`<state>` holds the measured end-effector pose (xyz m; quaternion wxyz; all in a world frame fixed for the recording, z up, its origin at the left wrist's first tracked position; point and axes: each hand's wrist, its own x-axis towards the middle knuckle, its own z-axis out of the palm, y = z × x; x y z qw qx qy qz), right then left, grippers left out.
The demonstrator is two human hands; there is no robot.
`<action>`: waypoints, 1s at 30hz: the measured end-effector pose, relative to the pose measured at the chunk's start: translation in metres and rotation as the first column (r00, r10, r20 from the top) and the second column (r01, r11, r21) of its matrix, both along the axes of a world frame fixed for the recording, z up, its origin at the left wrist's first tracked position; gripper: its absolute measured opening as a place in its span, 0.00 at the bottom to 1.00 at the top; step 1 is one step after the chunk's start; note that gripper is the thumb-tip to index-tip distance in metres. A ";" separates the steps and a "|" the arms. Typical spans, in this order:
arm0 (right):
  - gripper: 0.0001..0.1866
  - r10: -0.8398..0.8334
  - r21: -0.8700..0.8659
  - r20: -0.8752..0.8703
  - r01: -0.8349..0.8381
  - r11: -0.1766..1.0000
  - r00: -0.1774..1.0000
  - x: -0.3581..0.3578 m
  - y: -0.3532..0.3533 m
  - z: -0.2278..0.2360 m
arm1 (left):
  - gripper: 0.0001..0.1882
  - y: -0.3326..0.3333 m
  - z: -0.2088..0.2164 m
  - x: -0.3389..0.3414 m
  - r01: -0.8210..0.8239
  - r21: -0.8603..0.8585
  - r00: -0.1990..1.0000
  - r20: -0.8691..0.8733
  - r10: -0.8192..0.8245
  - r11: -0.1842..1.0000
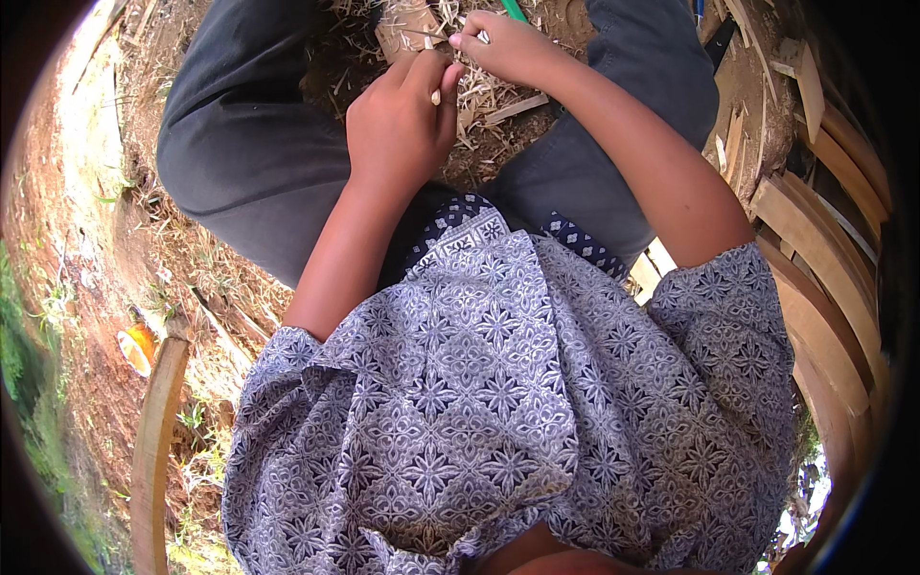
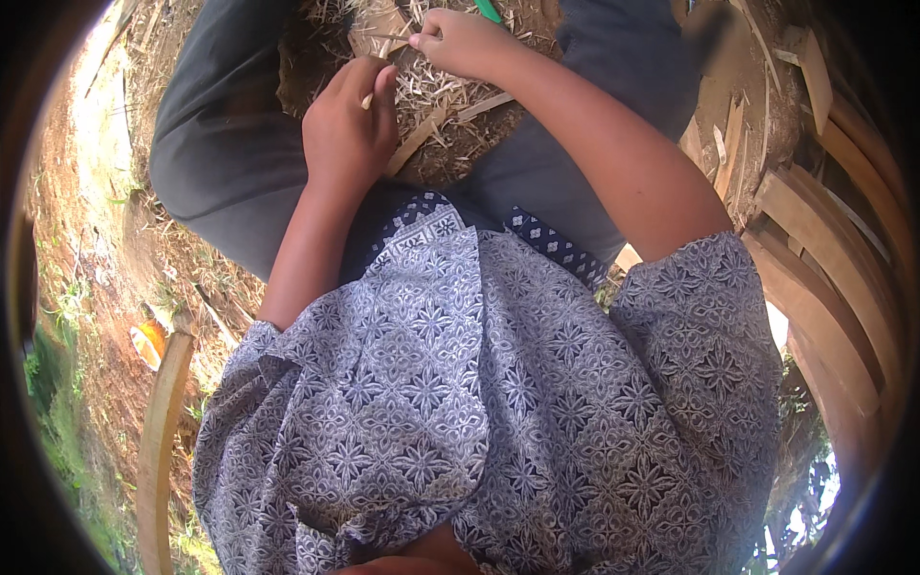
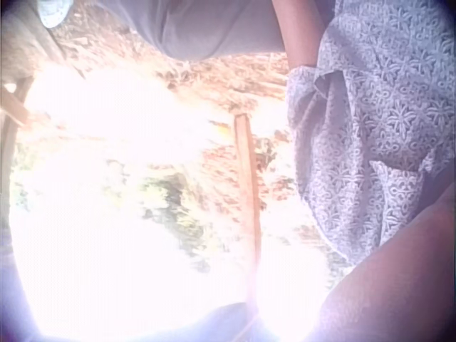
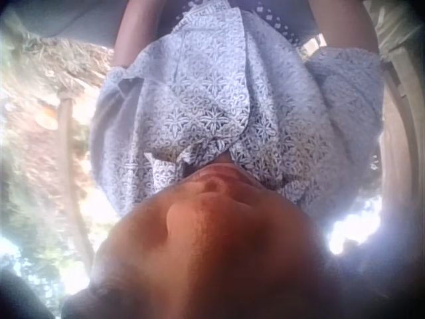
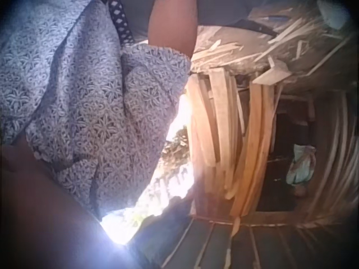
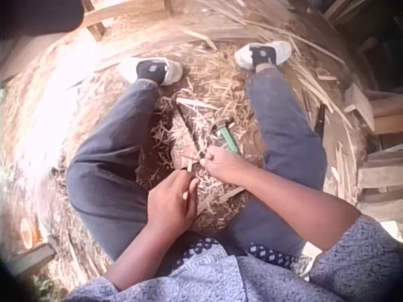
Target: The person sits cross-legged on the ground and uses a knife to sharpen a small wooden stick. They hold the stick with one hand and scrape the blade along its length to create a pointed tip, occasionally rotating the stick to work on different sides.
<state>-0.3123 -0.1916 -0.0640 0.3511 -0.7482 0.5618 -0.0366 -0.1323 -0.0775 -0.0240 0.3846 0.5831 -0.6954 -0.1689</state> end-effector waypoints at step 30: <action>0.27 -0.261 0.468 0.218 0.134 0.874 0.940 0.000 0.012 -0.009 | 0.16 -0.065 -0.009 0.044 -0.158 0.152 0.938 -0.286 0.196 0.976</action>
